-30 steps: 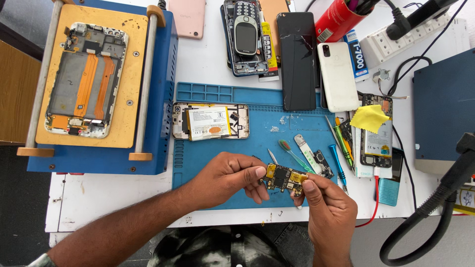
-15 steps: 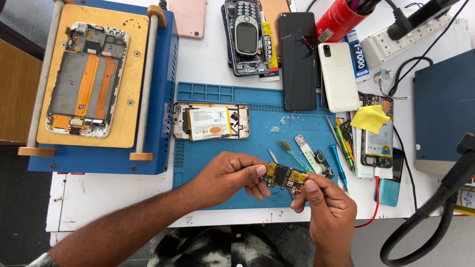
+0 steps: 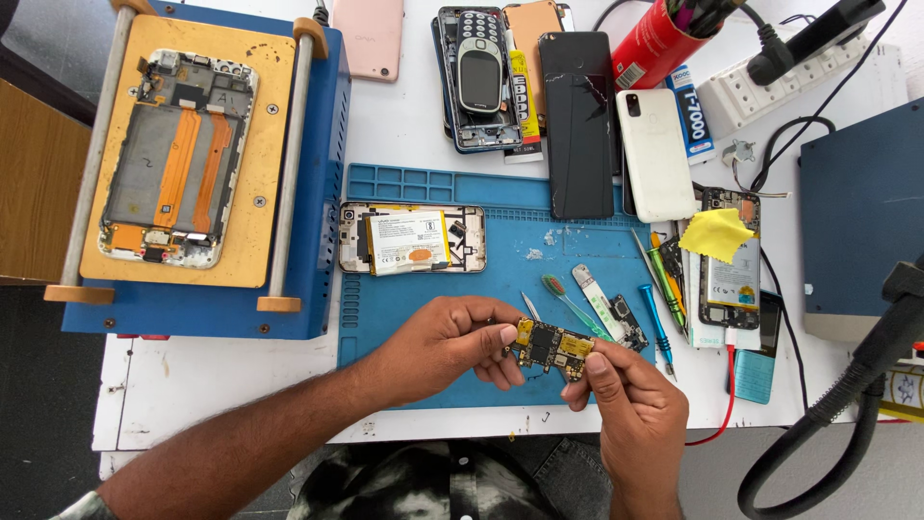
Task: The person holds a disassembled phone motherboard in one hand and scrubs it with a toothbrush, then uses a metal tool to pick and pry at components on the board. Other disassembled phones, batteries, and repair tools lie on the work mat around them.
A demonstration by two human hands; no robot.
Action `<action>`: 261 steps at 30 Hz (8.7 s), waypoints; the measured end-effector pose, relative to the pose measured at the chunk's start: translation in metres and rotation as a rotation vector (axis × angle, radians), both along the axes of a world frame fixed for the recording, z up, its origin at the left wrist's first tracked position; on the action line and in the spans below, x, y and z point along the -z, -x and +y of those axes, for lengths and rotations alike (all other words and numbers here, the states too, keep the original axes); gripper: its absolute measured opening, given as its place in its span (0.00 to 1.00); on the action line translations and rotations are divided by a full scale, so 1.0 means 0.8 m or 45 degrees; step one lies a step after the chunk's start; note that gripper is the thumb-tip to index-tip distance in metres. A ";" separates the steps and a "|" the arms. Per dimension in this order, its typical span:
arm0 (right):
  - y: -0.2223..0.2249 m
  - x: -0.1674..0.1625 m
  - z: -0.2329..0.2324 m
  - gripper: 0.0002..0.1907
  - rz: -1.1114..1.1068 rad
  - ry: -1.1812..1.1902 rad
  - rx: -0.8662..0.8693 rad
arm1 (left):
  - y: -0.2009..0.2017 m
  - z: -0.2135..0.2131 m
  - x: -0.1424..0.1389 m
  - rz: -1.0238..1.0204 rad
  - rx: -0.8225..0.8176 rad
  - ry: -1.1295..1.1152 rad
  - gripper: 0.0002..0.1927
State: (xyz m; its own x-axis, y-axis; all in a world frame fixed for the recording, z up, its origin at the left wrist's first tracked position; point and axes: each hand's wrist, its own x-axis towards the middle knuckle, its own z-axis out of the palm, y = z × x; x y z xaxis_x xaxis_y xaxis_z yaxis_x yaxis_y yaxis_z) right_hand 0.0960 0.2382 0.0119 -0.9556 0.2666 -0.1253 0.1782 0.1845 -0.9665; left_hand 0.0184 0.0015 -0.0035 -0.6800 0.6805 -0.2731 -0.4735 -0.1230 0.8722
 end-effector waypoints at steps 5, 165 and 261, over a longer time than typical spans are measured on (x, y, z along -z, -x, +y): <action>0.000 0.002 0.000 0.15 0.006 0.028 0.017 | -0.001 0.000 0.000 -0.016 0.010 -0.099 0.19; -0.056 -0.014 0.058 0.25 0.382 -0.066 -0.615 | -0.018 -0.029 -0.023 0.031 0.357 -0.681 0.23; 0.034 -0.014 0.036 0.08 0.276 -0.775 -0.006 | 0.008 -0.013 -0.005 -0.176 -0.307 -0.046 0.15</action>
